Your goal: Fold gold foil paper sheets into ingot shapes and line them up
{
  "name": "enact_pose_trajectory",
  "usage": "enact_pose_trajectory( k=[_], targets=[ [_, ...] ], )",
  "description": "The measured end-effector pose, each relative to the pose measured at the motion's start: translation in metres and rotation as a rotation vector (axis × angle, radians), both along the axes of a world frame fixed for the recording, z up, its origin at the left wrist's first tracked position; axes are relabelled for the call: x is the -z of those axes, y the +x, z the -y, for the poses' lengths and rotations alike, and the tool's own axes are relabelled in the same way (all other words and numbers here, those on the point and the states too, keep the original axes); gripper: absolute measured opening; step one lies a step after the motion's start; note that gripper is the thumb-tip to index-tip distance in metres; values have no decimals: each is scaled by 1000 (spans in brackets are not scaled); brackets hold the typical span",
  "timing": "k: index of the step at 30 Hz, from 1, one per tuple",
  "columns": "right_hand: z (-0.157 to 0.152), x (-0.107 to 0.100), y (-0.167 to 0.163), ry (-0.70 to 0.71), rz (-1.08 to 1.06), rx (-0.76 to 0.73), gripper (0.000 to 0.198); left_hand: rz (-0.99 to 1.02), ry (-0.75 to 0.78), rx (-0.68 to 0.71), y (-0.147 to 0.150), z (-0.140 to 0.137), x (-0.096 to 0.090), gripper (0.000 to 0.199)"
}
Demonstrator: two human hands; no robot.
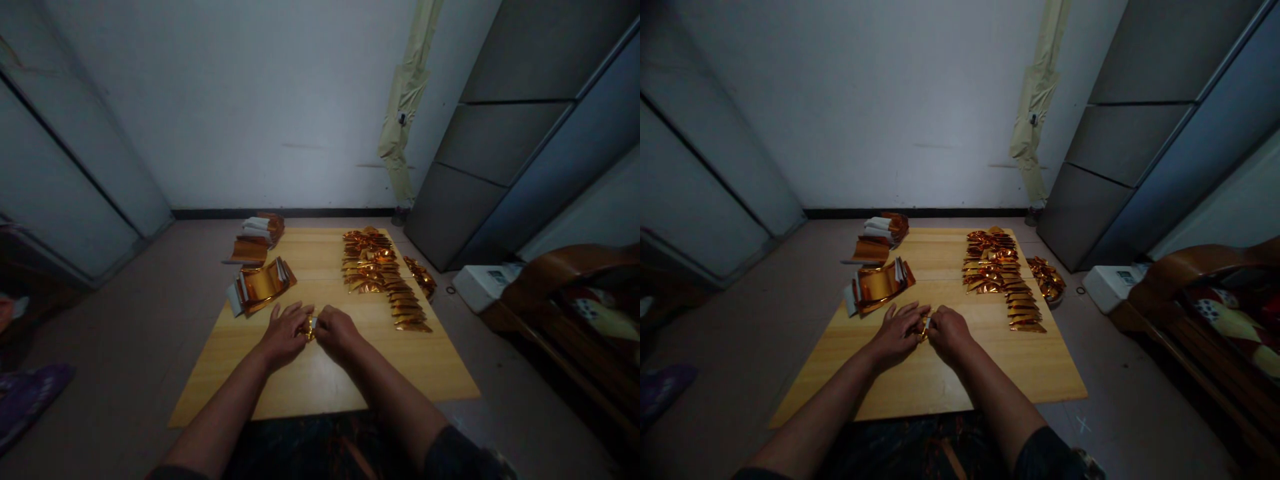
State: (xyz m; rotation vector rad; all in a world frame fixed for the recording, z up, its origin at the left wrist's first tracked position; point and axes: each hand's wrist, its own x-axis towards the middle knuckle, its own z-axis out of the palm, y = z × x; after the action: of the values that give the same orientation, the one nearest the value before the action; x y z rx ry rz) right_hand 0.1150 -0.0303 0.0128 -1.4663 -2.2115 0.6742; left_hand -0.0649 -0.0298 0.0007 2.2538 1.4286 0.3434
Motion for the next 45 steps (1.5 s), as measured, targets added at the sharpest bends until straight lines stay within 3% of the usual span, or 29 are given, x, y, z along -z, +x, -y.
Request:
enact_pose_trajectory(
  k=[10, 14, 20, 28, 34, 41, 45],
  targets=[
    [-4, 0, -3, -16, 77, 39, 15, 10, 1, -1, 0, -1, 3, 27],
    [-3, 0, -4, -23, 58, 55, 12, 20, 9, -3, -1, -2, 7, 39],
    [-4, 11, -2, -30, -91, 91, 9, 16, 13, -3, -1, -3, 8, 36],
    [-3, 17, 4, -5, -245, 113, 22, 17, 15, -20, 1, -1, 6, 32],
    [-2, 15, 4, -19, -170, 92, 19, 18, 18, -15, 0, -3, 8, 21],
    [-1, 11, 12, 192, 51, -172, 22, 35, -39, 21, -5, -8, 2, 14],
    [7, 4, 12, 218, 205, -194, 18, 65, -84, 40, -8, -13, -3, 10]
  ],
)
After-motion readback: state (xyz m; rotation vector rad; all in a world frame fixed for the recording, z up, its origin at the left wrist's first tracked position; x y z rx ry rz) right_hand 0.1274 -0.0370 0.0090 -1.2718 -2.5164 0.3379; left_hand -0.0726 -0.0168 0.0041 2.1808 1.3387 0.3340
